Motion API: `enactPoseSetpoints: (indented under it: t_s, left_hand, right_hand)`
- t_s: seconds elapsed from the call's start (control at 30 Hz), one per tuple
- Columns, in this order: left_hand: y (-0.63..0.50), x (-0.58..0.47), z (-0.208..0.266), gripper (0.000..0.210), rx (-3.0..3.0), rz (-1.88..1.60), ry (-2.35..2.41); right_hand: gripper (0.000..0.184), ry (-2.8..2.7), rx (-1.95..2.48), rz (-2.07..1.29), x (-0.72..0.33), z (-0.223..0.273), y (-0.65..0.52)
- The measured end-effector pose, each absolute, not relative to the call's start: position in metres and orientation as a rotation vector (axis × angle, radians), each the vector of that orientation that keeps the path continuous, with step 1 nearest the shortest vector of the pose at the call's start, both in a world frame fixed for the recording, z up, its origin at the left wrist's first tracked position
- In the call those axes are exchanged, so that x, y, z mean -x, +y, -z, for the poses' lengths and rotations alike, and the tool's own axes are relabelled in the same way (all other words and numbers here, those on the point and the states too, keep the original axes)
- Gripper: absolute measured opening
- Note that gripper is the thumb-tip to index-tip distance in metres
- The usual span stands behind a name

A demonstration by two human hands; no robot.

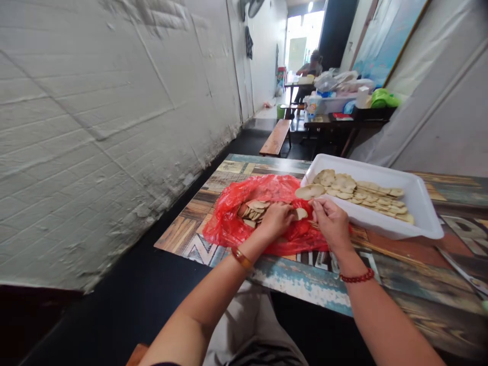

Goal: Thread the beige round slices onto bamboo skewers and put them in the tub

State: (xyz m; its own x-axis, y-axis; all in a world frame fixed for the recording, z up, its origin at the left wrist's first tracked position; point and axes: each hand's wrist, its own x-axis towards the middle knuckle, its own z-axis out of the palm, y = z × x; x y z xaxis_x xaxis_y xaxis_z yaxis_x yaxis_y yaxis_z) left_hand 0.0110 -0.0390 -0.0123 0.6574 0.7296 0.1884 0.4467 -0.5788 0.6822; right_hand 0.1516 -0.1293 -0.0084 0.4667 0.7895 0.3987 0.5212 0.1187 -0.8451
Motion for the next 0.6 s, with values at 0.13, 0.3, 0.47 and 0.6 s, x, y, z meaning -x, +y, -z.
enactPoseSetpoints:
  t_s: [0.13,0.3,0.47,0.6]
  left_hand:
    - [-0.044,-0.021,0.012,0.018,-2.384,-0.578,1.011]
    - [-0.044,-0.025,0.021,0.010,-2.349,-0.644,1.013]
    - [-0.039,-0.018,0.018,0.013,-2.179,-0.716,0.905]
    - [-0.029,0.000,0.000,0.011,-1.650,-0.835,0.812]
  right_hand:
    - [0.031,-1.224,1.519,-0.276,-0.150,0.008,-0.128]
    - [0.032,-1.252,1.509,-0.290,-0.149,0.009,-0.128]
    - [0.032,-1.245,1.515,-0.305,-0.148,0.008,-0.128]
    - [0.033,-1.256,1.511,-0.335,-0.145,0.007,-0.129]
